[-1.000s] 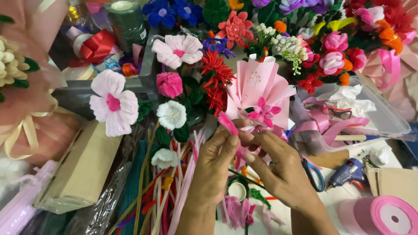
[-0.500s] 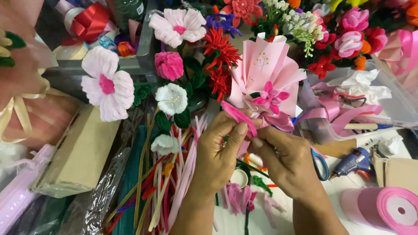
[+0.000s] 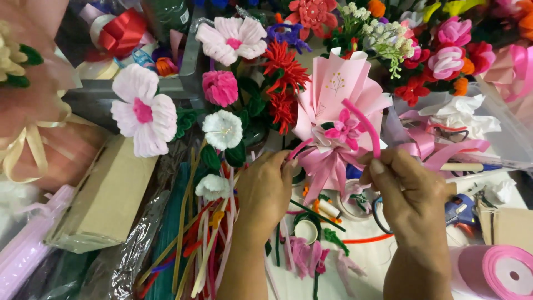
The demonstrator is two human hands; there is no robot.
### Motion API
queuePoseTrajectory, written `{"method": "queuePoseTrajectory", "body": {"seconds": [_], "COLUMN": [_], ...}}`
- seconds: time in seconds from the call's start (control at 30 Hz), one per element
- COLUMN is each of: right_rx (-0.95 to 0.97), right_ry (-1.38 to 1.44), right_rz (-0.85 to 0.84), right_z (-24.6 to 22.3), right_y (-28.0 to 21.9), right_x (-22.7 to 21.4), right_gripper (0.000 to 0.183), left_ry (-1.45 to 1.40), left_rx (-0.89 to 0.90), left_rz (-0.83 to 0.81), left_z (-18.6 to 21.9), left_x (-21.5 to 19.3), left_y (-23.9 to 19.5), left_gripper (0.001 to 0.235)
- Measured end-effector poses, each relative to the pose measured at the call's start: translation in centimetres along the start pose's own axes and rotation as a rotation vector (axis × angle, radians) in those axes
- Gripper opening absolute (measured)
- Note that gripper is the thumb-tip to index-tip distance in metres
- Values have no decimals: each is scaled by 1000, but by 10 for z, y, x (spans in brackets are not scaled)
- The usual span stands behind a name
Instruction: Finalizing a handmade flower bouquet by adding pipe cleaner stems and trimming excess material with scissors.
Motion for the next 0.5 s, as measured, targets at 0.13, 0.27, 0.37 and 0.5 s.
{"method": "queuePoseTrajectory", "body": {"seconds": [0.13,0.27,0.37,0.5], "right_rx": [-47,-69,-128,-52], "right_ry": [-108,-206,-223,-227], "right_rz": [-70,-187,-240,-325], "right_z": [-1,-4,-4,-2], "right_y": [3,6,3,2], "right_x": [5,17,27,37], "right_gripper": [19,21,21,20], "left_ry": [-55,-318,-452,-565], "left_rx": [-81,217,277,321], "left_rz": [-72,59,78,126], "left_z": [-6,40,54,60], "left_x": [10,-23,-33,-40], "left_y": [1,-13,-21,-24], "left_gripper": [41,41,44,35]}}
Point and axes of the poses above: each hand's wrist, its own y-axis towards the middle knuckle, its own x-axis out of the palm, z = x × y, the point moved 10 cm from there along y, towards the middle knuckle, and after that the axes turned 7 degrees about -z, right-handed, at the moved point
